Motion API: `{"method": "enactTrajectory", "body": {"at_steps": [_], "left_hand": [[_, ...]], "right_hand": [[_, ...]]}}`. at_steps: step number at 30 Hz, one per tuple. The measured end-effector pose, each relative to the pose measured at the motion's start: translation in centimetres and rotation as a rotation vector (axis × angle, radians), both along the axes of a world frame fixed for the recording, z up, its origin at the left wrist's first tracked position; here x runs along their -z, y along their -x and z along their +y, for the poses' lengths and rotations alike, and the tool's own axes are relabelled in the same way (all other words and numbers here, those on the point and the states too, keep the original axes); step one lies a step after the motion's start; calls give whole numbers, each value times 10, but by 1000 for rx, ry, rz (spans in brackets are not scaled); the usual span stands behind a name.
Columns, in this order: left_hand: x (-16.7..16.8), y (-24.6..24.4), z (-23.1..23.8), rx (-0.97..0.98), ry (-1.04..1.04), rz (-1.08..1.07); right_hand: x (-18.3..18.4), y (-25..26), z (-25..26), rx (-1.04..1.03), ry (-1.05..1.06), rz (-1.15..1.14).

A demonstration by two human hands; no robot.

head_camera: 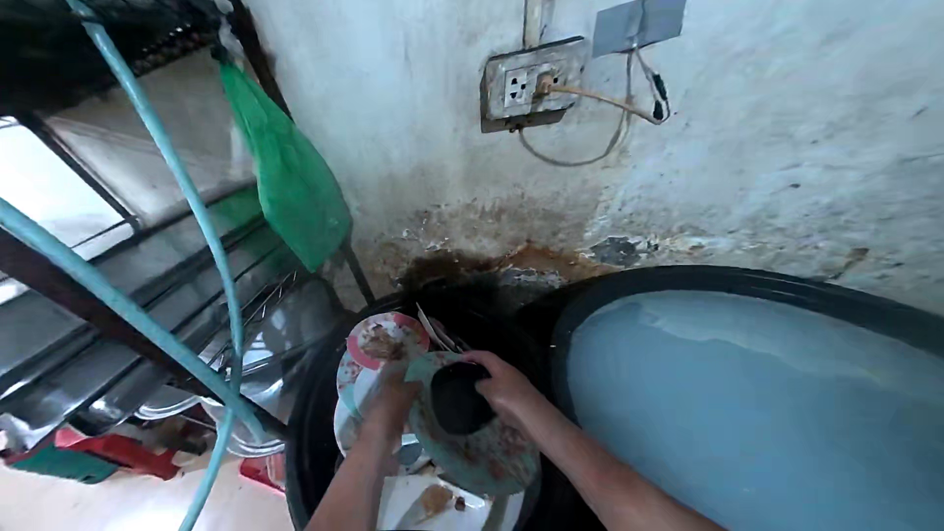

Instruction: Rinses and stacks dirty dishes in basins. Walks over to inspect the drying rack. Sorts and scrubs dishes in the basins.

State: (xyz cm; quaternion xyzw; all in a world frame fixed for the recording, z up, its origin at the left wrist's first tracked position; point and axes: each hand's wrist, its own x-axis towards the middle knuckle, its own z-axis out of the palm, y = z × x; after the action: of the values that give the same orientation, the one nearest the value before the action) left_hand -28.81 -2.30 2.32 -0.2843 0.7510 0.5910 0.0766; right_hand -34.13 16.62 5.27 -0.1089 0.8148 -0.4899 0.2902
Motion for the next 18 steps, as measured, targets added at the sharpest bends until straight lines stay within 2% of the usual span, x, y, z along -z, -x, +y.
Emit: {"method": "enactTrajectory", "body": {"at_steps": [2,6,9,10,12,13,18], "left_hand": [[-2,-3,-2,-22,-37,23],[-8,-5,-8,-79,-57,65],[-17,-3,-8,-103,-33,86],[-22,-3,-8,-83,3,118],[-35,-3,-9,-48,86,202],[-42,-3,-10,-43,102,244],[-59,2,-3,-134,-102,344]], "right_hand": [[-13,1,-22,-33,-108,141],[-28,-4,-35,-142,-192,399],[-15,-5,-21,-236,-205,715],[-2,-5,-9,-187,-151,884],[19,-4,26,-37,-81,1088],[27,-5,51,42,-76,1120],[60,-34,224,283,-256,954]]}}
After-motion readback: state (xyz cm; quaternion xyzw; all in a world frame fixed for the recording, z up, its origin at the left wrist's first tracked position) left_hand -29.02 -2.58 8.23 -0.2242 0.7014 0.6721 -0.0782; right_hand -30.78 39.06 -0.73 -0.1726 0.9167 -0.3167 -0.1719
